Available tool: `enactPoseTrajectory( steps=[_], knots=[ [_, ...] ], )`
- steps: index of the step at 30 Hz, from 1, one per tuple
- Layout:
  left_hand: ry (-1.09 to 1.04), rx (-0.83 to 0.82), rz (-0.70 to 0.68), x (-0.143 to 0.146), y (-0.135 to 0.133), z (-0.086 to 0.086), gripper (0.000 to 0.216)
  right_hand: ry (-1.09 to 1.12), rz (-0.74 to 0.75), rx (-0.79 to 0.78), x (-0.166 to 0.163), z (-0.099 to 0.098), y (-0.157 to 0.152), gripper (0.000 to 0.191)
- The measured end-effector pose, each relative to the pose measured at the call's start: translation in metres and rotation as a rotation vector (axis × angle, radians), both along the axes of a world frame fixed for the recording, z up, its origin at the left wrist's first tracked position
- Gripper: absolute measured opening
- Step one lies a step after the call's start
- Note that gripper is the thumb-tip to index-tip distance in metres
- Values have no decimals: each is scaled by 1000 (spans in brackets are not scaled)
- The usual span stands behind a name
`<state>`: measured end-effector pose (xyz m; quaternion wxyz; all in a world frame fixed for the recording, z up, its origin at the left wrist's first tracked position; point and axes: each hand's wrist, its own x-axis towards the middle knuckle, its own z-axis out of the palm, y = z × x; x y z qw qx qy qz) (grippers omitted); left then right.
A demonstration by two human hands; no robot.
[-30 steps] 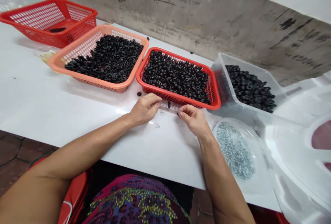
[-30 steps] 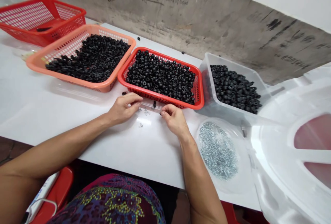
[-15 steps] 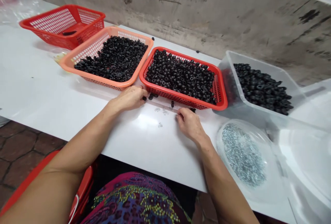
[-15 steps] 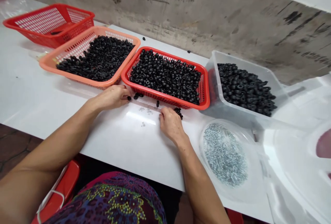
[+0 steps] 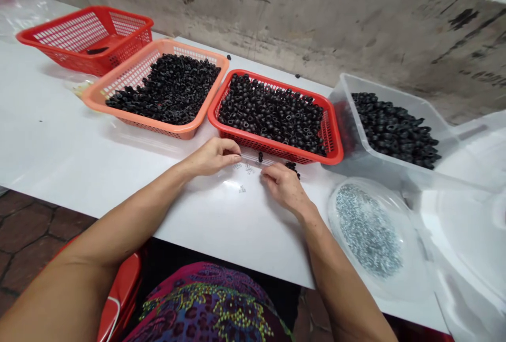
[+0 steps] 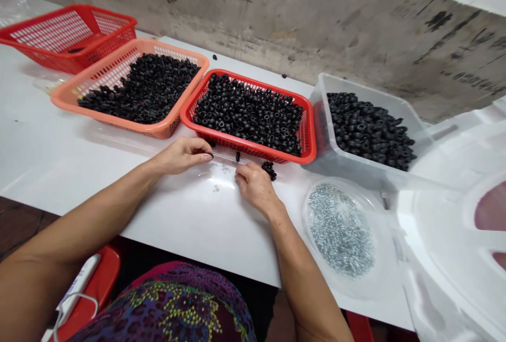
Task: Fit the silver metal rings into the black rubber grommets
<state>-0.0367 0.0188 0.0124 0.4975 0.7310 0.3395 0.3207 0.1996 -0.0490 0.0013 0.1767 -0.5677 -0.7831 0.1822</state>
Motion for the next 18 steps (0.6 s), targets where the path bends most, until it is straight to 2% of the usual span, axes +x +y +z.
enactPoseTrajectory(
  steps=[4, 9, 13, 18],
  knots=[
    [-232, -383, -17, 15, -10, -8, 24, 268, -145, -111, 2, 0, 3, 13],
    [-341, -669, 0, 21, -12, -14, 22, 533, -287, -282, 4, -1, 7, 13],
    [-412, -789, -52, 19, -12, -11, 24, 559, -325, -236, 3, -2, 7, 14],
    [-426, -814, -103, 18, -13, -8, 23, 618, -294, -167, 4, -5, 6, 22]
  ],
)
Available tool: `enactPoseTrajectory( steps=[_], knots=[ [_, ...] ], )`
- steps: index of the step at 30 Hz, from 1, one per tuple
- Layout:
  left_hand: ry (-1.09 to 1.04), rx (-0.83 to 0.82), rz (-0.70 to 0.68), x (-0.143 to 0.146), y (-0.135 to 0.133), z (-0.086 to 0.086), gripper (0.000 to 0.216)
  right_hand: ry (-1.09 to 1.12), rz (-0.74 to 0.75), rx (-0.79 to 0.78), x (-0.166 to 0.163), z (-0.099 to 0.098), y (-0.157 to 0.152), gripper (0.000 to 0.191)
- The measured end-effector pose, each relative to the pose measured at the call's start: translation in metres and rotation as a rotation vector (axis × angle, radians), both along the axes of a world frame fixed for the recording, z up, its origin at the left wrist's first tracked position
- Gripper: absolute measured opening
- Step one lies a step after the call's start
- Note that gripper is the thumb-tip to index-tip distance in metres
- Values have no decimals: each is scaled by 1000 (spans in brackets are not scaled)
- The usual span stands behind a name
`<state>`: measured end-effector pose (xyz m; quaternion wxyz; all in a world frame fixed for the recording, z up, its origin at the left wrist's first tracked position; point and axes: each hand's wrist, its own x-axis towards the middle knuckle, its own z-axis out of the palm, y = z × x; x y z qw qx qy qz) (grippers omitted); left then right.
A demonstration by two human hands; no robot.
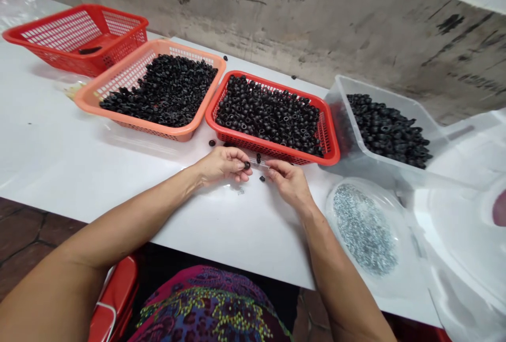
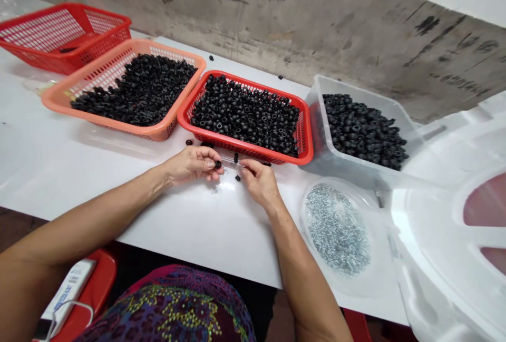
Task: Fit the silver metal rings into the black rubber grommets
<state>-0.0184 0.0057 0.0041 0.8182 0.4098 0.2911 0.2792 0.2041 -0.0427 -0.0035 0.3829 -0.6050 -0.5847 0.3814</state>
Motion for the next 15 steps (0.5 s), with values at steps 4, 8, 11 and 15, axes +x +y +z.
enactPoseTrajectory(
  steps=[4, 8, 11, 15],
  knots=[
    [-1, 24, -7, 2, -2, 0, 23, 56, 14, -13, 1, 4, -1, 19],
    [1, 63, -2, 6, -7, -2, 25, 159, 25, 67, -4, 15, -7, 11],
    [-4, 89, -25, 9, -11, -4, 25, 318, 41, 83, -11, 20, -12, 12],
    [-27, 110, -43, 12, -16, -5, 25, 435, 88, 85, -21, 20, -17, 14]
  ],
)
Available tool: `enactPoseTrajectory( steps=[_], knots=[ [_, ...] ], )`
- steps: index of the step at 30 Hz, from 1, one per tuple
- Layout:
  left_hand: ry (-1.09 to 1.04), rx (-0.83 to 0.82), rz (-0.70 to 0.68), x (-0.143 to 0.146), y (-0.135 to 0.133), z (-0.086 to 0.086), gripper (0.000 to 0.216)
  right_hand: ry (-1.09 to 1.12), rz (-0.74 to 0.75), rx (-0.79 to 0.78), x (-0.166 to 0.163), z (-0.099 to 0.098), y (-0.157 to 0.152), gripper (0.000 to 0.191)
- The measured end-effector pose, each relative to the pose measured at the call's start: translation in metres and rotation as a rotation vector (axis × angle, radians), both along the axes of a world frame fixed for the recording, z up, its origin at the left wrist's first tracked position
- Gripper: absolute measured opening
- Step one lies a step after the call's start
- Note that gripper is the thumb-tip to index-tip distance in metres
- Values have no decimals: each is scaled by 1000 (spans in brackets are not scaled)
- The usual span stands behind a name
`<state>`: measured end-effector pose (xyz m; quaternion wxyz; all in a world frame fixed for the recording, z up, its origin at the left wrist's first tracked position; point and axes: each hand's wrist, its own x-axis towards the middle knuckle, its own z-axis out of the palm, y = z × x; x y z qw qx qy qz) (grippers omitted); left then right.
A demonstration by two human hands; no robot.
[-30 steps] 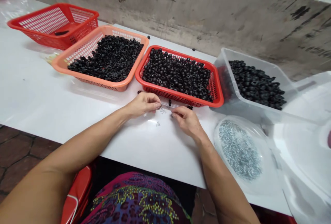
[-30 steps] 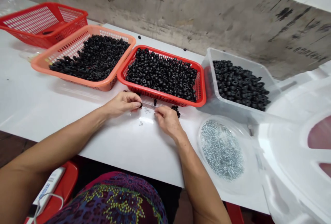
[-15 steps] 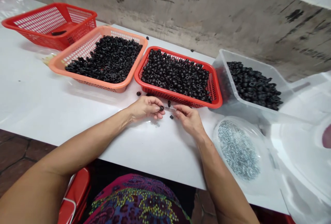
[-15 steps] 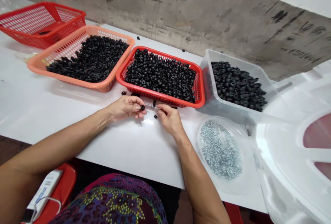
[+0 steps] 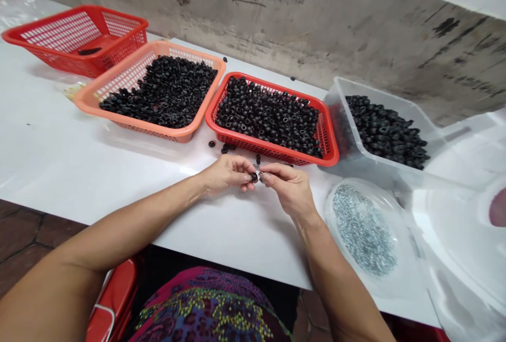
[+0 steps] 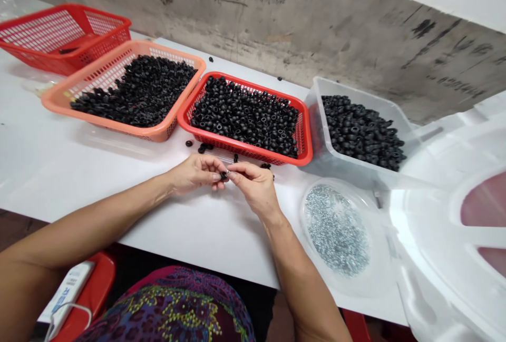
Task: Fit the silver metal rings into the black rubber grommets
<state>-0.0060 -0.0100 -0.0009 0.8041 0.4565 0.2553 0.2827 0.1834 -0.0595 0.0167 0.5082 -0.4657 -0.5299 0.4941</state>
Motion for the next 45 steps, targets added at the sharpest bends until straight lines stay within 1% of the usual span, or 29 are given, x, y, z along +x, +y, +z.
enactPoseTrajectory(
  steps=[3, 7, 14, 21, 24, 26, 27, 31, 33, 35, 37, 39, 43, 45],
  knots=[
    [-16, 3, -7, 1, -1, 0, 26, -12, 14, 65, -5, -2, 0, 14],
    [-17, -5, 5, 1, -1, 1, 26, -58, -7, 112, -8, -2, 0, 16],
    [0, 26, 8, 1, 0, -1, 26, -274, -17, 183, -7, 4, -3, 16],
    [3, 33, 37, 1, -1, 0, 27, -498, 9, 379, -3, 4, -4, 21],
    [16, 25, 50, 1, 0, 2, 24, -635, -102, 426, 8, 1, 1, 23],
    [35, 21, 78, 0, 0, 3, 22, -780, -172, 419, 15, -2, 4, 23],
    [42, 17, 97, 0, 1, 3, 21, -866, -173, 403, 18, -4, 6, 23],
    [36, -23, 159, 0, 2, 4, 19, -1182, -17, 300, 15, -11, 8, 18],
    [28, -39, 171, 0, 3, 4, 19, -1273, 50, 257, 10, -13, 7, 16],
    [23, -47, 170, 0, 3, 5, 18, -1306, 81, 215, 6, -12, 6, 17],
    [21, -45, 157, 0, 2, 5, 19, -1260, 102, 166, 6, -10, 6, 19],
    [16, -41, 145, 1, 2, 4, 22, -1095, 109, 115, 9, -7, 6, 21],
    [15, -32, 124, 1, 2, 5, 24, -548, 104, -67, 15, 0, 6, 17],
    [27, -15, 105, 1, 1, 5, 22, -327, 115, -145, 16, 1, 6, 18]
  ],
)
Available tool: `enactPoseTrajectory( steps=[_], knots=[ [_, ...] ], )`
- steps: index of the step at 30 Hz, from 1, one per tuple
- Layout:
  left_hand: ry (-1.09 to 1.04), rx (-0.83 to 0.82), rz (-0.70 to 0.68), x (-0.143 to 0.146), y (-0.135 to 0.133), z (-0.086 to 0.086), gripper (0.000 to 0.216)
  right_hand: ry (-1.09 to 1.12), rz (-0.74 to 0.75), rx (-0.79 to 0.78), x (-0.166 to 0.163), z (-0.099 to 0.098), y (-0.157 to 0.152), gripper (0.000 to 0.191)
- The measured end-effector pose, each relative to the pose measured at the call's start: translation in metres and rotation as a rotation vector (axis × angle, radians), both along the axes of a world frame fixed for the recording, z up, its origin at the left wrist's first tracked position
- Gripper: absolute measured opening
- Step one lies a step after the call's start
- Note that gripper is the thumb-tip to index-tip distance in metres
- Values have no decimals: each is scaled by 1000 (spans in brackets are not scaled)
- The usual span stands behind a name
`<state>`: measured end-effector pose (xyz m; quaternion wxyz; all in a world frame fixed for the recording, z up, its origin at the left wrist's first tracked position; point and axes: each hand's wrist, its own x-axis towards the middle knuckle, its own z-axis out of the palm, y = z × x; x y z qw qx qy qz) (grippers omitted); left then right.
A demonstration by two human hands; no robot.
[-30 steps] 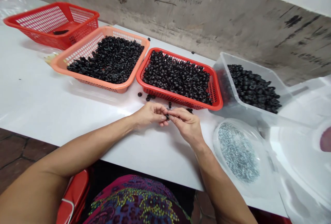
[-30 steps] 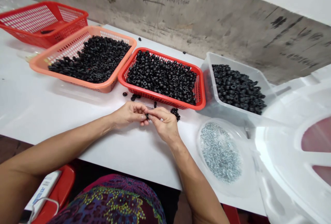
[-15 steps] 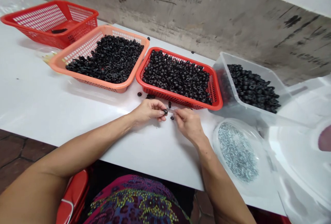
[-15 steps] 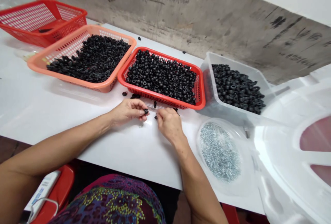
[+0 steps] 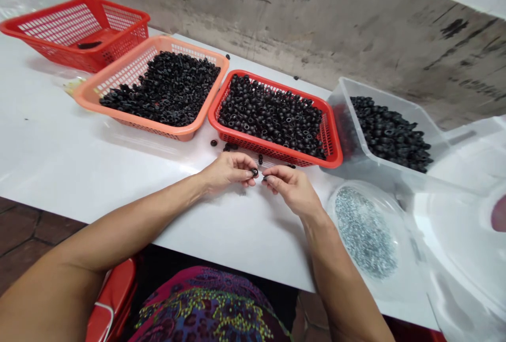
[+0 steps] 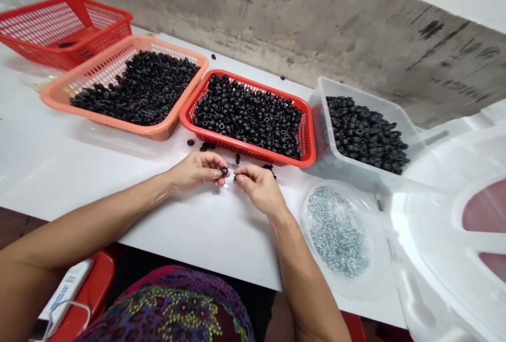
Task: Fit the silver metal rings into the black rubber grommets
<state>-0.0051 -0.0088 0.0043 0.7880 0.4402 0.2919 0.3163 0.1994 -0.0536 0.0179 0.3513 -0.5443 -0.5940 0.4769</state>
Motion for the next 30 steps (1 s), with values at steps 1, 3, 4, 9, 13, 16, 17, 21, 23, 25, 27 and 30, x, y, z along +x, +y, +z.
enactPoseTrajectory(
  steps=[1, 3, 4, 9, 13, 16, 17, 21, 23, 25, 27, 30],
  knots=[
    [6, 10, -8, 0, 0, 0, 21, 74, -4, -19, 0, 0, 0, 19],
    [11, 26, -20, 0, -1, 1, 20, 171, -25, -14, -3, 0, -1, 21],
    [12, 33, -27, 0, -1, 1, 20, 203, -39, -3, -4, 1, -2, 20],
    [21, 80, -56, 1, -3, 0, 20, 211, -124, 75, -14, 7, -8, 17],
    [37, 95, -37, 1, -4, -2, 22, 77, -166, 141, -21, 14, -12, 12],
    [65, 121, -30, 1, -4, -2, 21, -3, -163, 173, -23, 18, -14, 7],
    [71, 131, -34, 1, -4, -2, 19, -24, -161, 182, -24, 18, -14, 7],
    [72, 143, -46, 2, -4, -1, 16, -89, -143, 211, -23, 17, -15, 8],
    [78, 150, -43, 2, -4, -1, 15, -121, -132, 234, -23, 15, -15, 8],
    [87, 162, -36, 3, -5, -1, 15, -177, -126, 276, -23, 13, -16, 7],
    [95, 183, -24, 4, -6, -2, 14, -258, -130, 332, -24, 11, -17, 7],
    [103, 217, 3, 5, -7, -3, 12, -354, -111, 410, -25, 11, -19, 10]
  ],
)
